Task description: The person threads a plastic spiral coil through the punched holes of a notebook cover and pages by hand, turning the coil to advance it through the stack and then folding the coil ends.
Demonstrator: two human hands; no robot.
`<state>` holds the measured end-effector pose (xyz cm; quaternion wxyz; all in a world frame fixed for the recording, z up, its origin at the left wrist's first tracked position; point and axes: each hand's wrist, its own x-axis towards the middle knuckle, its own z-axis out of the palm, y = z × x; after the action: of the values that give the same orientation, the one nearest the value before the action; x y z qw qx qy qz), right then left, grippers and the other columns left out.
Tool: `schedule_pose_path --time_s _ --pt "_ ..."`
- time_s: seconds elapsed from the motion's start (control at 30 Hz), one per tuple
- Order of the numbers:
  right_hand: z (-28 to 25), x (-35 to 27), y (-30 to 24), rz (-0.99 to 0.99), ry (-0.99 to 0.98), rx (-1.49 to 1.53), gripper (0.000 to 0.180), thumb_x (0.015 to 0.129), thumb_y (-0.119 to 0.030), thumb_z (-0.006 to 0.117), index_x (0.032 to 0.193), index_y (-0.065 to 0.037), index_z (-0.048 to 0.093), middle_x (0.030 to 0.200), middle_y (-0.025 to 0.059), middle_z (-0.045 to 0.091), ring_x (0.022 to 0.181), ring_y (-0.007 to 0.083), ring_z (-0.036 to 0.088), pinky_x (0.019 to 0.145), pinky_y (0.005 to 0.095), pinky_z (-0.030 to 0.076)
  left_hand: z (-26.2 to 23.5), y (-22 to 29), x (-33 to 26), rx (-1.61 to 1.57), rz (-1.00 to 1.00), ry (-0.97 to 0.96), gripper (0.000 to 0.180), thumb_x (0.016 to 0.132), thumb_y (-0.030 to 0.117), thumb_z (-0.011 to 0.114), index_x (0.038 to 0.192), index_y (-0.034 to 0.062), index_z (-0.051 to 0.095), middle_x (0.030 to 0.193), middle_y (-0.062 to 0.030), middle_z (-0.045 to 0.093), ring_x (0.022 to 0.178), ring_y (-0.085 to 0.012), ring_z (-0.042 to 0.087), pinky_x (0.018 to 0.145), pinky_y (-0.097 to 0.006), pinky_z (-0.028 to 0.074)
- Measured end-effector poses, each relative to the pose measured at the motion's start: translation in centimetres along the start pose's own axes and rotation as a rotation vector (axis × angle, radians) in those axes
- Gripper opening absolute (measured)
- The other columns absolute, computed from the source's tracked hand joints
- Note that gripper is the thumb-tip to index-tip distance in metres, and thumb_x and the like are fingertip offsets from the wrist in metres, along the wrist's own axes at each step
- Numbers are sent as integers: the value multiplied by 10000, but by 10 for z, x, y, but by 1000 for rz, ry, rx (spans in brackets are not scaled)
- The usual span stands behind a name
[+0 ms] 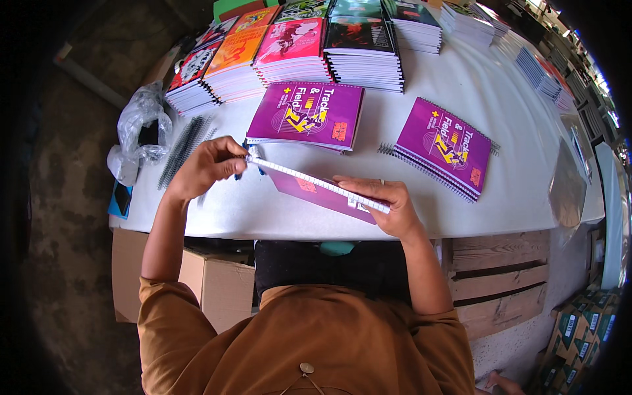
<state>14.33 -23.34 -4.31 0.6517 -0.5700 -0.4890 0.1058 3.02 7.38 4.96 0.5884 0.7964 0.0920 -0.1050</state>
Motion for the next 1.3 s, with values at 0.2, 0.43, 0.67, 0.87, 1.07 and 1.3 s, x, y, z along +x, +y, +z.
schedule_pose_path --time_s 0.2,0.43,0.67,0.87,1.07,1.3 --pt "18 -4 -2 283 139 140 248 831 -44 614 1074 8 621 957 85 666 828 85 568 771 240 468 15 18 -13 933 656 272 179 792 114 658 933 26 591 881 -82 587 778 -233 572 724 -328 427" --pt "18 -2 2 70 54 -139 275 822 -1 597 1092 -44 628 1003 115 667 826 167 646 722 261 488 31 38 -15 1171 602 538 134 760 104 664 877 45 637 875 -71 619 813 -263 589 755 -368 436" --pt "17 -9 4 120 19 -68 279 817 -9 604 1093 -42 628 965 118 674 790 156 642 694 247 482 33 46 -23 1223 409 385 185 733 126 692 885 61 609 884 -59 613 842 -268 589 761 -357 433" --pt "25 -6 -1 97 49 -109 292 800 37 570 1084 -9 622 969 130 671 825 185 647 741 270 493 31 48 -25 1215 221 156 270 700 140 712 918 77 564 950 -49 574 944 -257 547 842 -376 397" --pt "27 -6 2 -88 57 -246 345 741 100 529 1064 24 623 1008 143 661 895 246 648 795 306 501 27 40 -24 1388 420 186 475 616 203 778 1009 88 539 1095 -104 534 1019 -277 521 892 -402 360" --pt "38 -10 -2 -50 108 -267 357 731 122 517 1060 30 622 1010 146 659 925 254 644 812 313 497 78 -112 0 1218 810 664 963 693 746 448 1320 19 366 1415 -232 250 1306 -439 192 1032 -597 -46"
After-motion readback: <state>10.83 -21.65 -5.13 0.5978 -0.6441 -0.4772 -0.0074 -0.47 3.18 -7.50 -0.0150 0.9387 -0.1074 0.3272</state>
